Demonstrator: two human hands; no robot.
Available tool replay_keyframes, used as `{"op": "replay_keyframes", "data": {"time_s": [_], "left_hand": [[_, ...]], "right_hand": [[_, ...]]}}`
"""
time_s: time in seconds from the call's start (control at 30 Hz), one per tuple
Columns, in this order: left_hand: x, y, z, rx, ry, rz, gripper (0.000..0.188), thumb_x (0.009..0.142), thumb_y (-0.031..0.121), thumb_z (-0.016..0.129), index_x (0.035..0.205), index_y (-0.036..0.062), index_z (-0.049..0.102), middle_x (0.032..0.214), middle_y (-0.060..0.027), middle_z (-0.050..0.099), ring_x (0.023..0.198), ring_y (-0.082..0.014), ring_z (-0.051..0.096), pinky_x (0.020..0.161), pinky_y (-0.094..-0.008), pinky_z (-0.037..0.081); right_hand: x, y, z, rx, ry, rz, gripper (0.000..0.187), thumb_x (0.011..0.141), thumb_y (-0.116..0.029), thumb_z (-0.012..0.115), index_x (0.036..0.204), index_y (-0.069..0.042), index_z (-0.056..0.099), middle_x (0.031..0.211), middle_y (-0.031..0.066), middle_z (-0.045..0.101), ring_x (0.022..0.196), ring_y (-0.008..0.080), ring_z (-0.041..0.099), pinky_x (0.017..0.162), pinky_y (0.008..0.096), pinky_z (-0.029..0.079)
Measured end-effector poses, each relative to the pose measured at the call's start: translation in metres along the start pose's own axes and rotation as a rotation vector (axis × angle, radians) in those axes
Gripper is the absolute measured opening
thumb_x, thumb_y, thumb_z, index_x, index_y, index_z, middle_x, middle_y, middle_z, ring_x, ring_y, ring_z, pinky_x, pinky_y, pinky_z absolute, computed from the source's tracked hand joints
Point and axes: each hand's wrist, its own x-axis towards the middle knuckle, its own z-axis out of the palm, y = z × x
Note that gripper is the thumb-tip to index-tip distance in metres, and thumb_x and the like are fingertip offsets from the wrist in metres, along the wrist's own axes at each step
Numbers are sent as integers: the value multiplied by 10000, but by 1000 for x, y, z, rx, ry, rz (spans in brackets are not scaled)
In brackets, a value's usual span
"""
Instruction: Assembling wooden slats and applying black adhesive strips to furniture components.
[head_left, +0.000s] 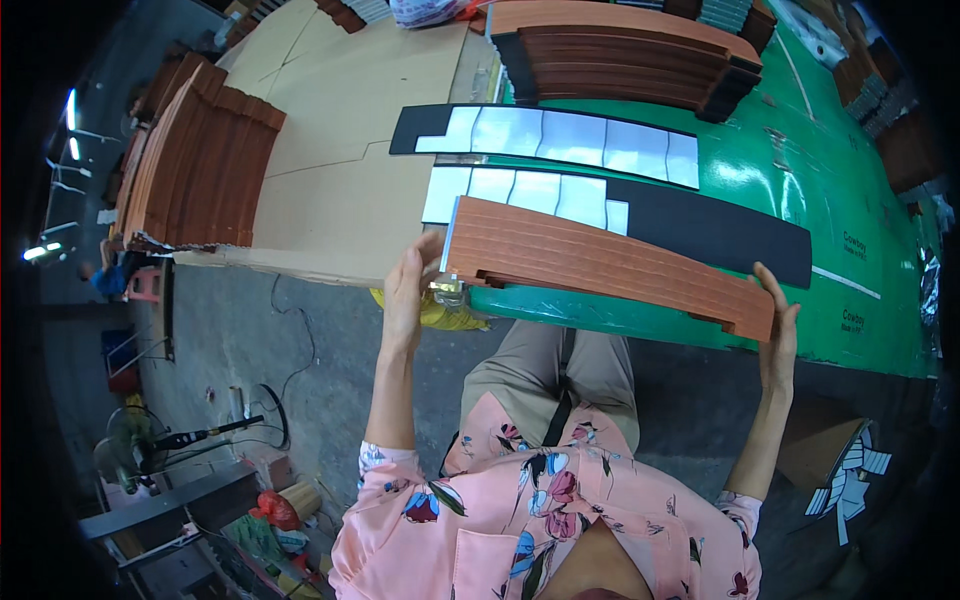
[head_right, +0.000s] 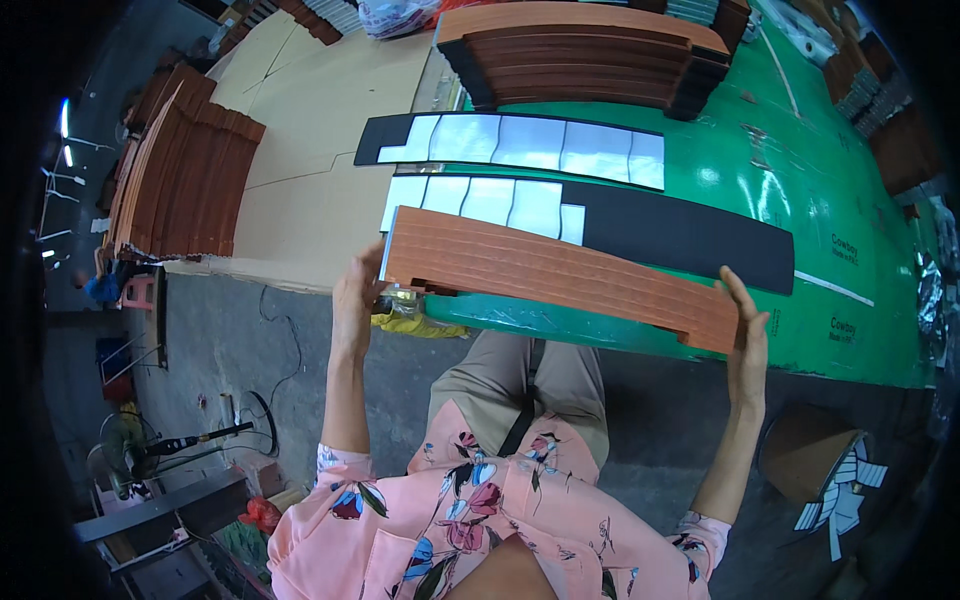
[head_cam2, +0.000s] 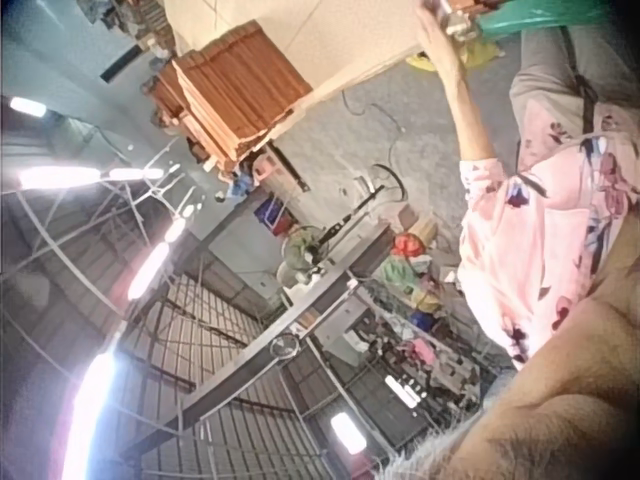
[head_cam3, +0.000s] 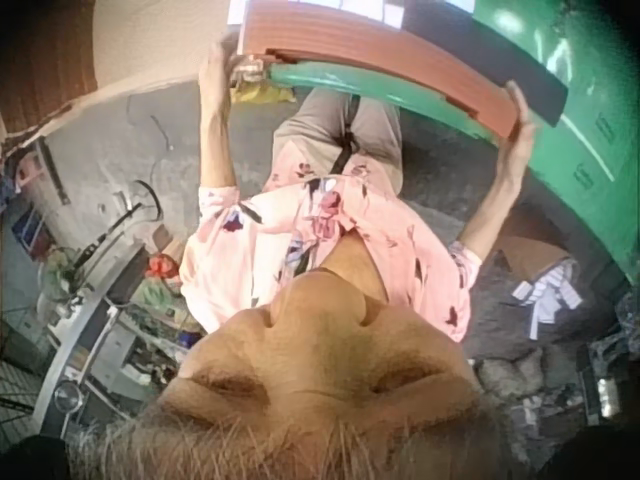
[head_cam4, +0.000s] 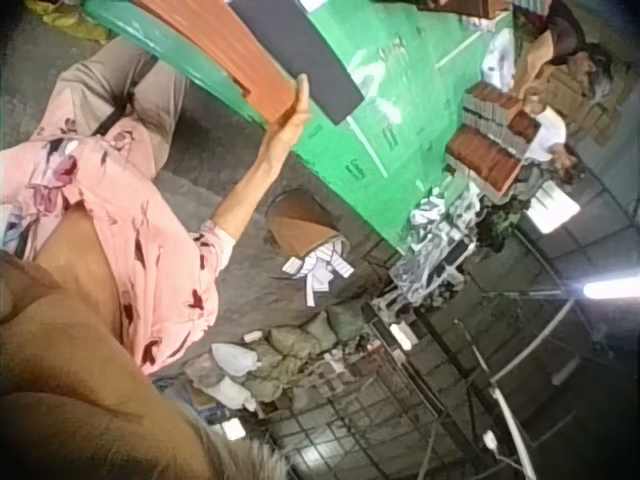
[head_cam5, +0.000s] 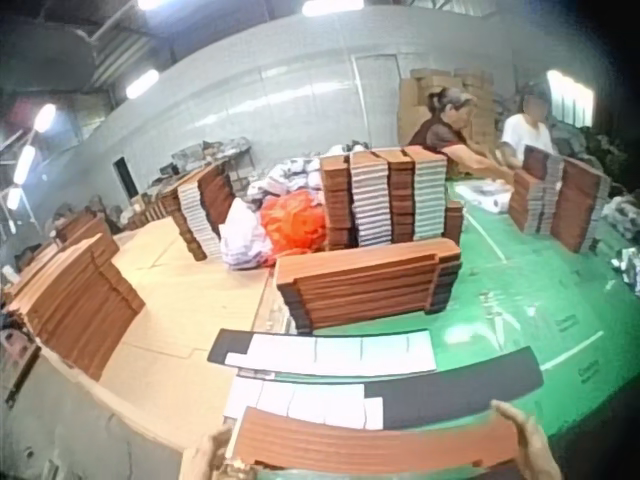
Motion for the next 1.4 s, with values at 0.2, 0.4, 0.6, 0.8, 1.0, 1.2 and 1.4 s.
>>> {"op": "replay_keyframes", "data": {"time_s": [0.2, 0.4, 0.6, 0.8, 1.0, 1.2, 1.4], "left_hand": [[23, 11, 20, 191, -135, 249, 750, 905, 584, 314, 1387, 11, 269, 1408, -203, 309, 1316, -309, 287, 1067, -394, 238], [29, 5, -10, 239, -341, 417, 923, 683, 482, 696, 1399, 68, 285, 1427, -178, 299, 1350, -312, 222, 1097, -402, 193], [42, 10, -20, 296, -394, 378, 808, 588, 288, 783, 1309, 106, 467, 1400, -155, 365, 1321, -288, 301, 1084, -386, 232], [19, 34, -11, 343, -175, 463, 467, 799, 383, 630, 1090, 21, 581, 996, -156, 642, 916, -276, 601, 825, -378, 447], [12, 18, 8, 563, 92, 578, 375, 857, 399, 573, 976, 44, 608, 761, -142, 620, 779, -322, 604, 664, -380, 453], [7, 14, 7, 454, 97, 488, 285, 866, 197, 584, 1096, 29, 585, 1001, -149, 638, 936, -280, 622, 798, -356, 470], [-11, -30, -5, 406, -73, 904, 614, 845, 504, 550, 1280, 82, 449, 1305, -209, 443, 1210, -387, 425, 961, -475, 356]], "right_hand": [[-3, 8, 8, -93, -7, -144, 909, 782, -756, 302, 1339, -42, 388, 1396, 120, 357, 1319, 246, 300, 1077, 436, 250], [-18, -10, 6, -271, 13, -323, 791, 739, -492, 653, 1323, -16, 413, 1347, 144, 419, 1263, 245, 387, 1053, 390, 304], [-15, -15, 0, -317, 104, -331, 740, 646, -399, 723, 1251, -30, 513, 1275, 104, 496, 1205, 232, 449, 1030, 363, 330], [-15, -37, -4, -251, 162, -365, 681, 751, -588, 604, 1128, -21, 588, 1146, 100, 568, 1097, 227, 511, 974, 339, 351], [-10, -16, 11, -109, 249, -329, 435, 912, -373, 510, 1143, -8, 561, 1149, 106, 575, 1069, 174, 517, 959, 308, 362], [-5, -10, 24, 91, 227, -409, 510, 939, -335, 442, 1275, 48, 416, 1297, 160, 465, 1249, 241, 398, 1037, 369, 306], [-21, 1, 17, 5, 181, -538, 603, 891, -351, 477, 1332, 41, 354, 1388, 159, 361, 1292, 249, 341, 1078, 376, 233]]}}
